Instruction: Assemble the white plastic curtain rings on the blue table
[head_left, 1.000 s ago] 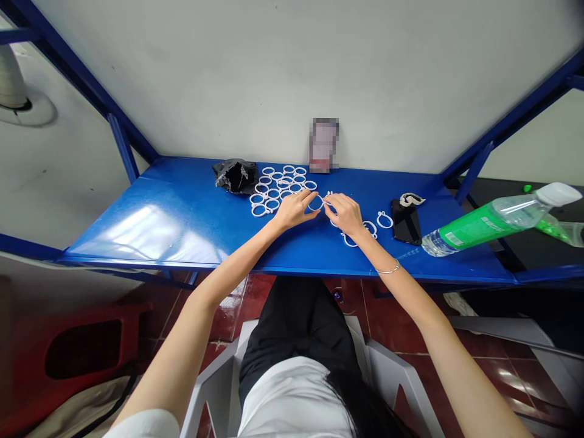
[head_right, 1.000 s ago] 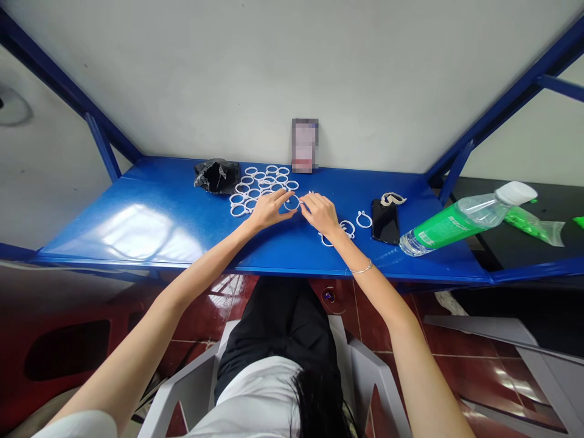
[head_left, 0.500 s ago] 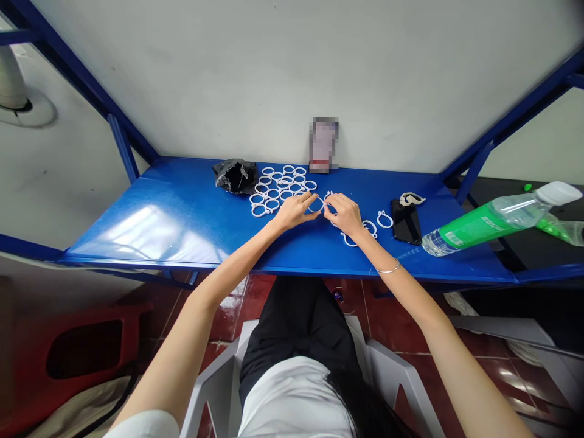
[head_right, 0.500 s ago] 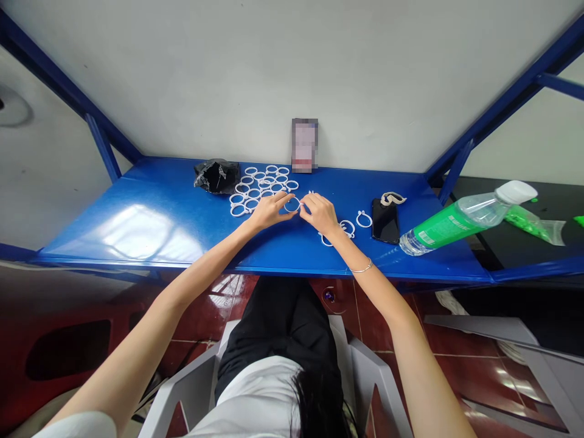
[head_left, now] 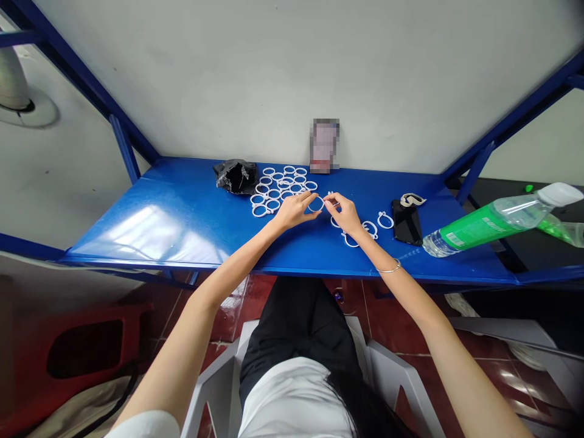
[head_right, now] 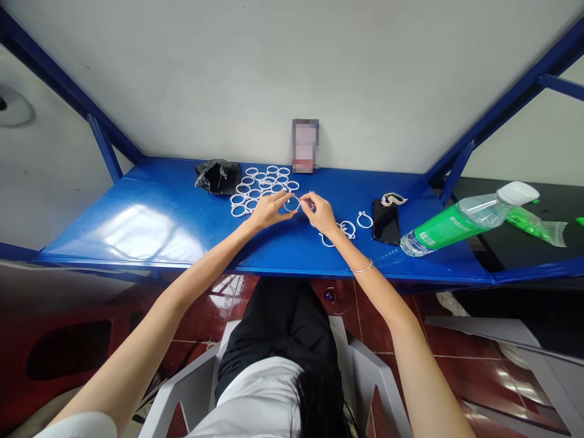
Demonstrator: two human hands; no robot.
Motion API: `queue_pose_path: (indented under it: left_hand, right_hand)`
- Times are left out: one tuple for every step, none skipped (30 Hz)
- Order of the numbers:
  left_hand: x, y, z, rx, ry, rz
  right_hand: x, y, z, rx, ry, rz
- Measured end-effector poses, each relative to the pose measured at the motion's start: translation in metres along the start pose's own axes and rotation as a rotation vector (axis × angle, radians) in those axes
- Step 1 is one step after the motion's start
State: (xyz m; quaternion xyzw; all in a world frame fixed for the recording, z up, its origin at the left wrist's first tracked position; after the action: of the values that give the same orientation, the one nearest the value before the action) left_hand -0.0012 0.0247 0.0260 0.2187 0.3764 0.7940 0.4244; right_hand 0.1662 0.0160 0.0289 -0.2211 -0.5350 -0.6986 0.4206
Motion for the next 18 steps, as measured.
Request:
queue_pose_path:
  left_hand:
    - [0.000, 0.000, 0.000, 0.004, 0.004, -0.001]
    - [0.000, 0.000, 0.000, 0.008, 0.008, -0.005]
    - [0.000, 0.000, 0.000, 0.009, 0.011, -0.011]
    - [0.000, -0.001, 0.000, 0.009, 0.012, -0.015]
    - [0.000, -0.001, -0.001, 0.007, 0.011, -0.017]
    - [0.001, -0.002, -0.001, 0.005, 0.010, -0.017]
    - [0.001, -0.002, -0.001, 0.004, 0.008, -0.016]
    - [0.001, -0.003, -0.001, 0.005, 0.008, -0.015]
    - [0.001, -0.003, -0.002, 0.007, 0.008, -0.013]
    - [0.001, -0.004, -0.002, 0.012, 0.006, -0.012]
    - [0.000, -0.004, -0.002, 0.021, 0.003, -0.008]
    - [-0.001, -0.005, -0.002, 0.036, -0.004, 0.001]
    - [-0.002, -0.005, -0.002, 0.054, -0.015, 0.016]
    - [-0.003, -0.005, -0.002, 0.076, -0.028, 0.035]
    - [-0.004, -0.006, -0.002, 0.097, -0.044, 0.056]
    - [-0.005, -0.006, -0.001, 0.113, -0.059, 0.075]
    - [-0.006, -0.005, -0.001, 0.123, -0.072, 0.085]
    - [-0.006, -0.005, 0.000, 0.127, -0.080, 0.085]
  right_hand:
    - [-0.002, -0.001, 0.001, 0.027, -0.042, 0.045]
    - [-0.005, -0.002, 0.002, 0.060, -0.084, 0.092]
    - [-0.007, -0.003, 0.003, 0.099, -0.125, 0.143]
    - [-0.009, -0.005, 0.003, 0.141, -0.166, 0.199]
    - [-0.011, -0.007, 0.004, 0.181, -0.206, 0.258]
    - [-0.012, -0.009, 0.004, 0.215, -0.247, 0.317]
    - [-0.014, -0.010, 0.003, 0.238, -0.289, 0.374]
    - [-0.015, -0.011, 0.003, 0.251, -0.333, 0.430]
    - [-0.016, -0.011, 0.002, 0.262, -0.381, 0.482]
    - [-0.017, -0.012, 0.002, 0.282, -0.434, 0.534]
    - [-0.017, -0.014, 0.001, 0.315, -0.489, 0.586]
    - [-0.018, -0.016, -0.001, 0.358, -0.543, 0.636]
    - [-0.018, -0.017, -0.002, 0.405, -0.592, 0.683]
    - [-0.018, -0.019, -0.003, 0.449, -0.631, 0.723]
    - [-0.018, -0.020, -0.004, 0.478, -0.656, 0.754]
    - [-0.018, -0.021, -0.004, 0.489, -0.668, 0.774]
    - [-0.018, -0.021, -0.003, 0.483, -0.667, 0.783]
    - [-0.018, -0.021, -0.003, 0.469, -0.659, 0.785]
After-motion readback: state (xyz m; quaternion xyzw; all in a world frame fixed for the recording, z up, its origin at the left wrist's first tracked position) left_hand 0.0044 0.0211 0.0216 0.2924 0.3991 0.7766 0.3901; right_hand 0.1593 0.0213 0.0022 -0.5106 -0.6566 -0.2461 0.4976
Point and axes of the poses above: each hand's wrist, its own z-axis towards the middle knuckle, its own y-axis out of the back of the hand, x = y × z, the point moved 4 cm from there along z, towards the middle knuckle, and after that the axes turned 13 degrees about -y, right-handed, at the moved point
